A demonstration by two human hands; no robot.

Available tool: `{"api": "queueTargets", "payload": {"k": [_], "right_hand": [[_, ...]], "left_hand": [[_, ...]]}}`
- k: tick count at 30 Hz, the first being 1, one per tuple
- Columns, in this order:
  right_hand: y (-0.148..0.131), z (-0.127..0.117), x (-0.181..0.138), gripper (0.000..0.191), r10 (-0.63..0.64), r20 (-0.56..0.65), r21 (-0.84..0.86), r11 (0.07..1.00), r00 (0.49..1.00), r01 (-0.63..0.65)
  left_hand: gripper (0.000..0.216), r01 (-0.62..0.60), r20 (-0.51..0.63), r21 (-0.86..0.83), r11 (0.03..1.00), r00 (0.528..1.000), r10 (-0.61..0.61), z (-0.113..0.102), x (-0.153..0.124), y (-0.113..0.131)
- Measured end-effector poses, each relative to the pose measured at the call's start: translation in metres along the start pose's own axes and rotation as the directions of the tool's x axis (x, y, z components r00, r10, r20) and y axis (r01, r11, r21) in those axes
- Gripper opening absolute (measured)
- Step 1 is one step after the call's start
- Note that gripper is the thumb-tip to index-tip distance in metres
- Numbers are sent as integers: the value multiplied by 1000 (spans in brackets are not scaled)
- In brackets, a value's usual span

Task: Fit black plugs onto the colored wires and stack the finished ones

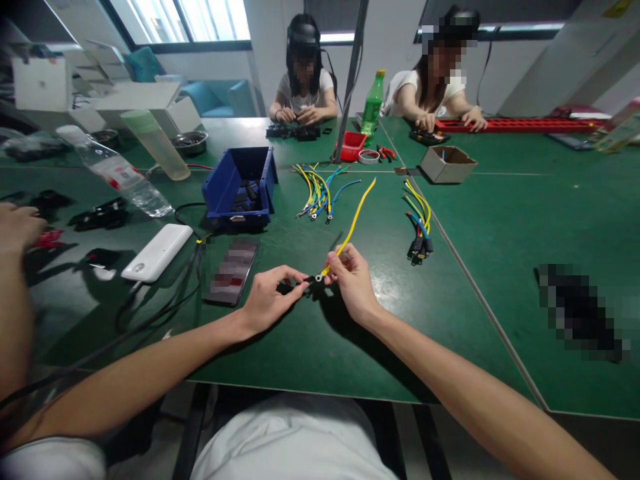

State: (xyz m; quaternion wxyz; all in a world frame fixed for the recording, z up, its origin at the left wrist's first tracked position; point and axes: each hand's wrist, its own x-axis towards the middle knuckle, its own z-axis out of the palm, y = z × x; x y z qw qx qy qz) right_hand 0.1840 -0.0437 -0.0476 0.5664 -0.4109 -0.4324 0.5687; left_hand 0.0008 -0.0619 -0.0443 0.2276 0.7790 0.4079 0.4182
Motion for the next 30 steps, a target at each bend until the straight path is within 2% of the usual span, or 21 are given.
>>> {"api": "queueTargets", "payload": {"k": [10, 21, 30], "right_hand": [[1, -2, -3, 20, -53, -11, -50, 997, 999, 52], [-3, -1, -4, 18, -80, 25, -120, 989, 996, 83], [-8, 0, -3, 29, -89, -12, -135, 987, 996, 86]], "left_hand": [[4, 13, -57, 21, 1000, 998, -12, 1, 1, -2], [6, 11, -56, 4, 1000, 998, -11, 1, 1, -3], [7, 4, -67, 10, 1000, 998, -3, 1, 1, -2]]}}
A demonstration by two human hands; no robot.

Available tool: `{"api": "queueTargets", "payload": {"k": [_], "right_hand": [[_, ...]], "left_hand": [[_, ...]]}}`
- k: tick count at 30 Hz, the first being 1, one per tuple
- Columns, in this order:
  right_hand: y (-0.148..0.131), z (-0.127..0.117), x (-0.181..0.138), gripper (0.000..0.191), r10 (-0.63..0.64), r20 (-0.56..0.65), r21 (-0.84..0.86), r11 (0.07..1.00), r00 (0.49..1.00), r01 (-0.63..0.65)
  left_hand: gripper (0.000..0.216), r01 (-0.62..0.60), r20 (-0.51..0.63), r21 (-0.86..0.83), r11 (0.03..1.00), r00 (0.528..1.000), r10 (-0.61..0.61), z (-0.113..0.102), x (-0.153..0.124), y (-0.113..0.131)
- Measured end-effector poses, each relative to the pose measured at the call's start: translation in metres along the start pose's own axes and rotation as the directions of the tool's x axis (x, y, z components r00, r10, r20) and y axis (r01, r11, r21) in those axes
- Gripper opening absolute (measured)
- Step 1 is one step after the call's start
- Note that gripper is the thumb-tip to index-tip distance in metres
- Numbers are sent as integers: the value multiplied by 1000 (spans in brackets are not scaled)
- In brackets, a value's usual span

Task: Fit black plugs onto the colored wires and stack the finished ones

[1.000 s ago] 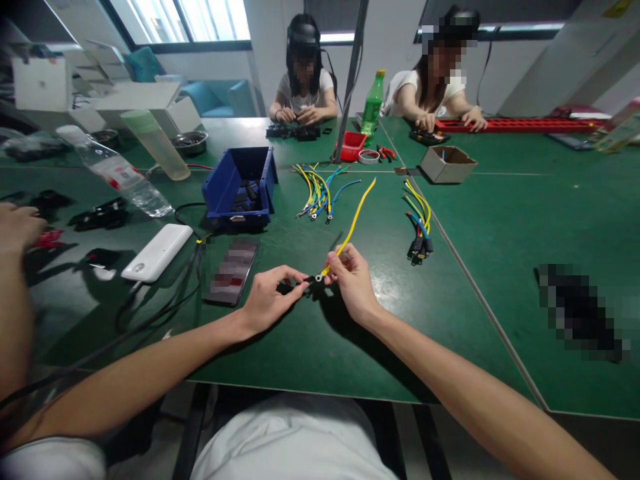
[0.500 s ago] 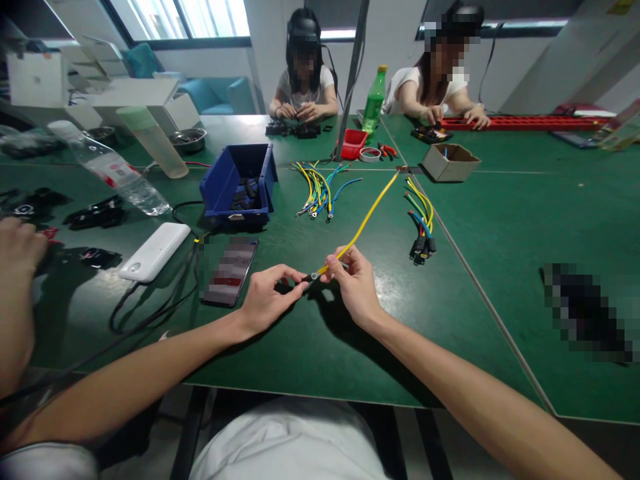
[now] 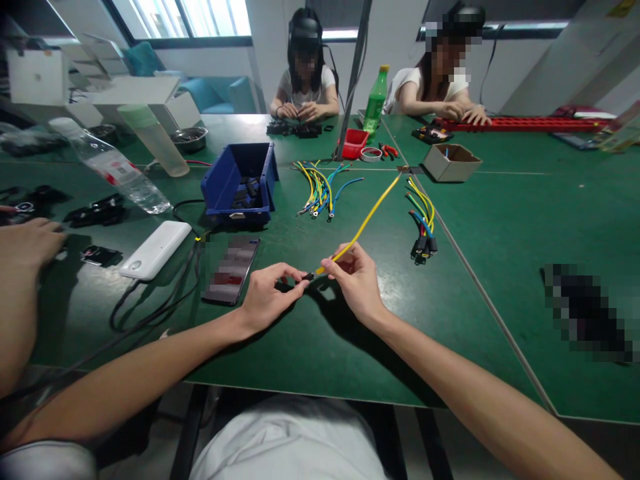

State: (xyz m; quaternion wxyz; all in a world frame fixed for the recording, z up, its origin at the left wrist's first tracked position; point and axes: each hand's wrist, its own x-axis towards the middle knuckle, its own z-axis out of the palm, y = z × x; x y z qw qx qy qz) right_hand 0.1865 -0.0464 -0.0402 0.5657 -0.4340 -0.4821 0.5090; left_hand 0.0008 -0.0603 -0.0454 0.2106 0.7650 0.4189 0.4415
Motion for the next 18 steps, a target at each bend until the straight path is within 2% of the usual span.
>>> {"api": "queueTargets", "payload": {"k": [11, 18], "right_hand": [[-1, -1, 3, 32, 60, 52, -3, 998, 997, -60], [-4, -7, 7, 29, 171, 107, 5, 985, 979, -173]], "left_hand": [[6, -8, 3, 61, 998, 1000, 8, -5, 4, 2], [6, -72, 44, 127, 989, 997, 66, -5, 4, 0]]}}
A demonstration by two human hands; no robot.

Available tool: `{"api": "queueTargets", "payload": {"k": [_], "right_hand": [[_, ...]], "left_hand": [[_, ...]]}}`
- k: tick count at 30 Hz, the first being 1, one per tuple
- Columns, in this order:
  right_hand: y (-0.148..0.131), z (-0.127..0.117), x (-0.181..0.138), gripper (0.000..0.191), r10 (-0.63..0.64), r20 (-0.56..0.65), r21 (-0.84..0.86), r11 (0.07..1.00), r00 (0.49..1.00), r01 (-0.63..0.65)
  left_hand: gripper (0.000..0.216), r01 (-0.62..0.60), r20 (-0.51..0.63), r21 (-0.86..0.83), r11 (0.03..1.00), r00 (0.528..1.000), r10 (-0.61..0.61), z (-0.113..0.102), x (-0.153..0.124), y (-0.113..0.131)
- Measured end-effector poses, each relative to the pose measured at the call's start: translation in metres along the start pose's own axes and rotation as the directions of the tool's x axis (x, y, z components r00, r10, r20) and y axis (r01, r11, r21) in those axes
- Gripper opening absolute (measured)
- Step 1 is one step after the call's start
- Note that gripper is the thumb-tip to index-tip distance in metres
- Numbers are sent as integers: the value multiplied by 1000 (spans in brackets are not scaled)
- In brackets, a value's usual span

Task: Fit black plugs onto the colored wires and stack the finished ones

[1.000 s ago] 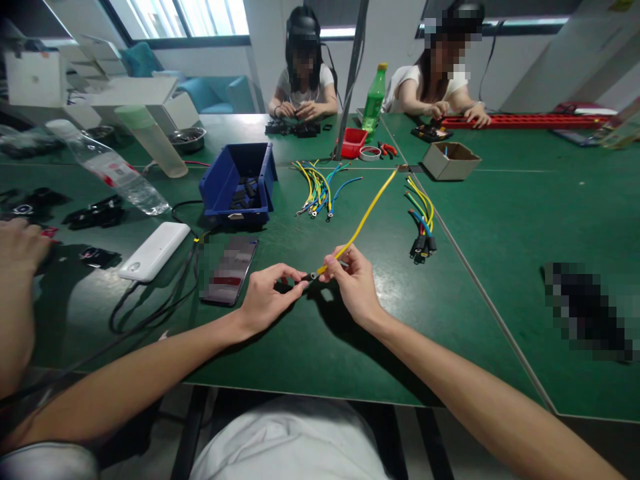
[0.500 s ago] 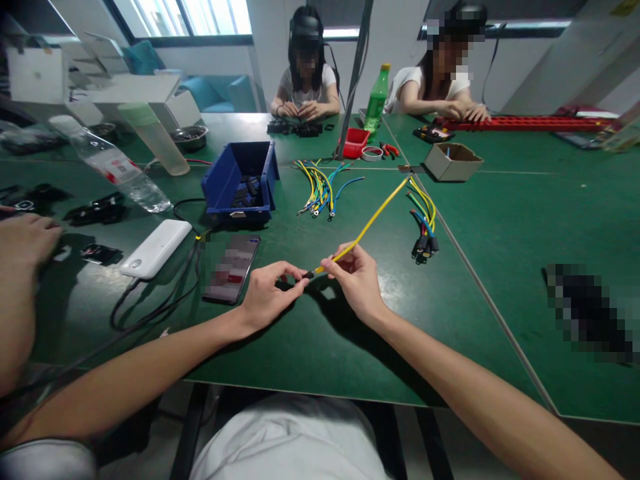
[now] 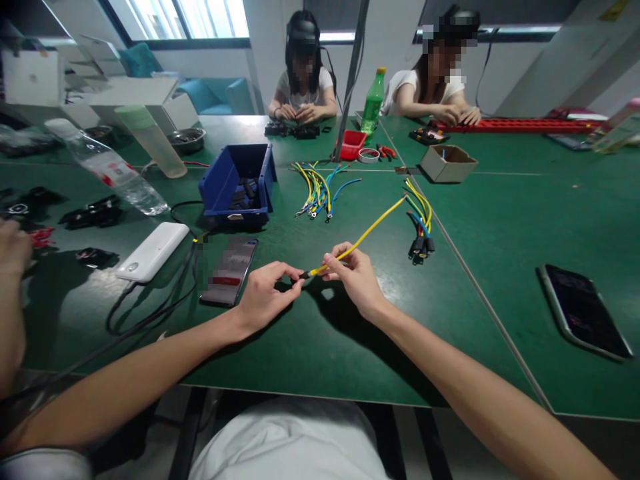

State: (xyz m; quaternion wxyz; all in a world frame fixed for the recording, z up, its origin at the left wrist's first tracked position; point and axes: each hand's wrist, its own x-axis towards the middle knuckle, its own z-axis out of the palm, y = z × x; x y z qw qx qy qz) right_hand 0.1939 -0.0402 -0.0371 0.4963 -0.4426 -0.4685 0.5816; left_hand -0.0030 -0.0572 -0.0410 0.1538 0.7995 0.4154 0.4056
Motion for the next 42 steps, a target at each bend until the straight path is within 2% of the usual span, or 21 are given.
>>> {"api": "queueTargets", "payload": {"k": [11, 19, 29, 37, 42], "right_hand": [[-4, 3, -2, 36, -32, -69, -34, 999, 997, 30], [-4, 4, -1, 37, -28, -46, -56, 998, 999, 26], [-2, 4, -2, 31, -74, -2, -118, 990, 997, 74], [0, 4, -2, 36, 66, -5, -14, 998, 998, -66], [0, 1, 0, 37, 102, -31, 74, 992, 994, -99]], "left_hand": [[6, -25, 10, 39, 999, 1000, 25, 1, -1, -3], [6, -60, 32, 63, 996, 998, 58, -1, 0, -5], [6, -32, 28, 69, 997, 999, 30, 0, 0, -4], [5, 31, 39, -94, 995, 999, -28, -3, 3, 0], [19, 127, 42, -164, 978, 992, -121, -3, 5, 3]]}}
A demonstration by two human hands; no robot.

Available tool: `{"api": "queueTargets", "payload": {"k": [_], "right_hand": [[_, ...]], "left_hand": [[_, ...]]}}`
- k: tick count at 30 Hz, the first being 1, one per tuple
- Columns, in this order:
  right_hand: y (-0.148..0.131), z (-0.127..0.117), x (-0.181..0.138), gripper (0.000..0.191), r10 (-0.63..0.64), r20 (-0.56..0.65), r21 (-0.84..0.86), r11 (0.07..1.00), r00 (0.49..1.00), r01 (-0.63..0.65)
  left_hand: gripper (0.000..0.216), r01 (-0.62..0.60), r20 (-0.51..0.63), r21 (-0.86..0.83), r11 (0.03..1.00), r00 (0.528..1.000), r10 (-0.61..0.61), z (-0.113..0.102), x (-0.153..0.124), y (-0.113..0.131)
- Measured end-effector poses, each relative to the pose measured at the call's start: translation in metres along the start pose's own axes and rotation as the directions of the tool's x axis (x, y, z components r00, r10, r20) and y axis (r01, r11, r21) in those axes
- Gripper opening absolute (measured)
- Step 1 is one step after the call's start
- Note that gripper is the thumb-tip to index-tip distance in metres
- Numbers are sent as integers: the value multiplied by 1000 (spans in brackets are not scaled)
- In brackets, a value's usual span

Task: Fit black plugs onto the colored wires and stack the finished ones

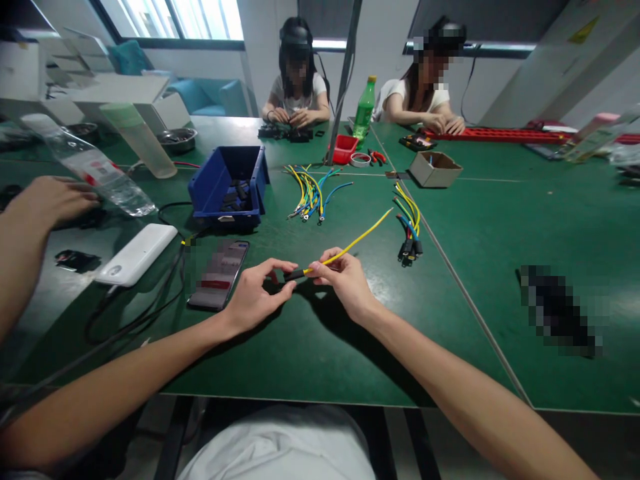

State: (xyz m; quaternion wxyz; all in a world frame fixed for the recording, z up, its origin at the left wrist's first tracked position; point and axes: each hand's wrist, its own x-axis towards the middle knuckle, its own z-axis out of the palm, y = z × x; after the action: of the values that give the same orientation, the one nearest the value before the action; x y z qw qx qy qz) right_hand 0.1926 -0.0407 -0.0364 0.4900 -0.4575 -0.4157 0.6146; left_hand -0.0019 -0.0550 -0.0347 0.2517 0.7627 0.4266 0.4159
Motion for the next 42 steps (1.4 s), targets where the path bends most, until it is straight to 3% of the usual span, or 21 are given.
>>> {"api": "queueTargets", "payload": {"k": [7, 17, 29, 42], "right_hand": [[-1, -2, 1, 41, 5, -46, 37, 999, 999, -3], [0, -2, 2, 34, 50, 39, 111, 992, 998, -54], [2, 0, 1, 43, 10, -58, 63, 998, 998, -7], [5, -2, 3, 39, 19, -45, 135, 991, 999, -13]], "left_hand": [[14, 136, -1, -75, 988, 991, -137, 2, 2, -3], [20, 233, 50, -258, 938, 972, -228, 7, 1, -12], [23, 247, 45, -310, 918, 968, -245, 9, 1, -12], [34, 355, 193, -450, 819, 935, -299, 4, 2, -7]]}}
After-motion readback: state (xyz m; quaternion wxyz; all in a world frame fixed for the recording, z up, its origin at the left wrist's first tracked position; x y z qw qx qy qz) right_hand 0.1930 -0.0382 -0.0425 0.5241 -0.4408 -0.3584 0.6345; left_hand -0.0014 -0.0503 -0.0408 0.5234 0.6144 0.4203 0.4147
